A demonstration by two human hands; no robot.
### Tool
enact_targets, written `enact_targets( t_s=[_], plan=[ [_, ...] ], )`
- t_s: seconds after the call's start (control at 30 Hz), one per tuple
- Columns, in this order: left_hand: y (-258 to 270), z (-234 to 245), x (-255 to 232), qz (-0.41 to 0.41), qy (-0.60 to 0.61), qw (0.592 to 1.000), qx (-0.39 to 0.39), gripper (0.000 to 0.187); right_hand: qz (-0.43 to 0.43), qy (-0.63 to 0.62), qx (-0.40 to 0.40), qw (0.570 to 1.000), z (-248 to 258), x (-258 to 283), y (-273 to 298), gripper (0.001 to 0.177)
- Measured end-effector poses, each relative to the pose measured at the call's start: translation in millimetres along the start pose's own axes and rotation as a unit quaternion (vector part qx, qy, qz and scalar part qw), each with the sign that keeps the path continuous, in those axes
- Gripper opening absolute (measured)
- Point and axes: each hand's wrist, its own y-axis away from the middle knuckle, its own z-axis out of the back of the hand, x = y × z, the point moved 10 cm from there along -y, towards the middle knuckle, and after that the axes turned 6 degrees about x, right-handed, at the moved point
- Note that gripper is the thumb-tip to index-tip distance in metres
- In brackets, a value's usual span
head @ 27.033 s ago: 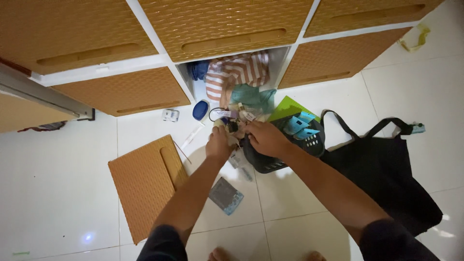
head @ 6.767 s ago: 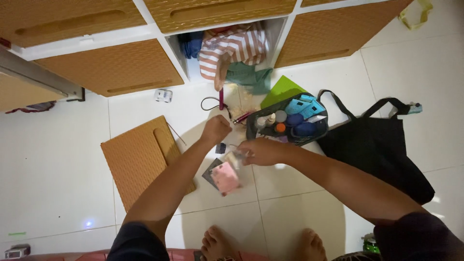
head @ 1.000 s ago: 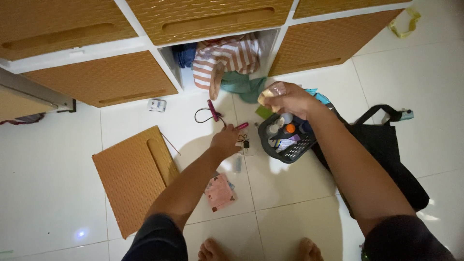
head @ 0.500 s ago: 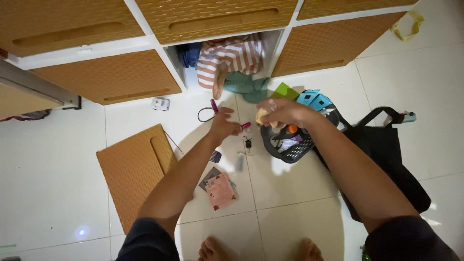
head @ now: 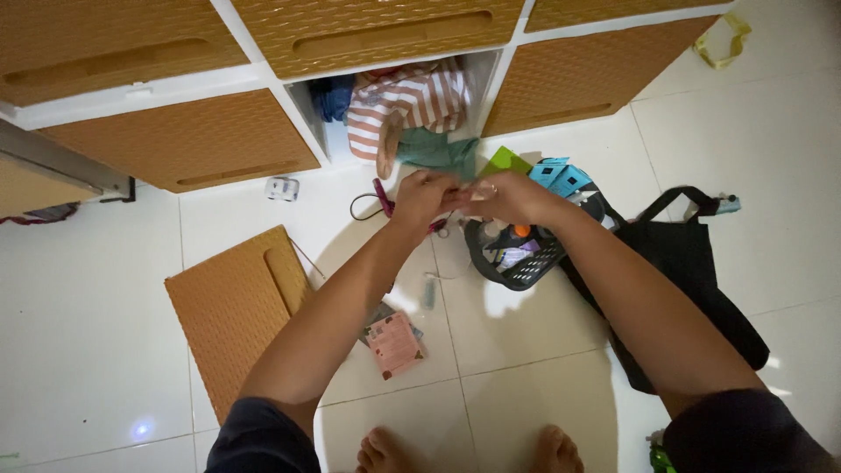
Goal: Organizing various toiletries, small accessories, and personal items from storage drawers.
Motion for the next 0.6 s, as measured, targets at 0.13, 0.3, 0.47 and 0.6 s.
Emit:
enact_targets(
  t_s=[0.13, 0.3, 0.47, 0.6],
  plan=[
    [4.7, 14.7, 2.1, 0.022, -0.156, 0.987, -0.025, 0.021, -0.056, -0.067, -0.018, 0.996, 15.1, 17.3, 27.2, 0.039],
    [-12.9, 22.4, 56.7, -0.002, -0.868, 0.44, 0.231, 0.025, -0.072, -0.109, 0.027, 0.991, 31.3, 7.4, 41.3, 0.051],
    [23.8, 37.0, 25.2, 0.16, -0.843, 0.507, 0.087, 0.031, -0.151, -0.074, 0.134, 0.977, 7.4, -39.9, 63.3, 0.055],
    [47.3, -5.5, 7.8, 0.142, -0.756, 0.639, 0.01, 0.041, -0.148, -0.096, 0.148, 0.973, -29.2, -75.3, 61.6, 0.051]
  ],
)
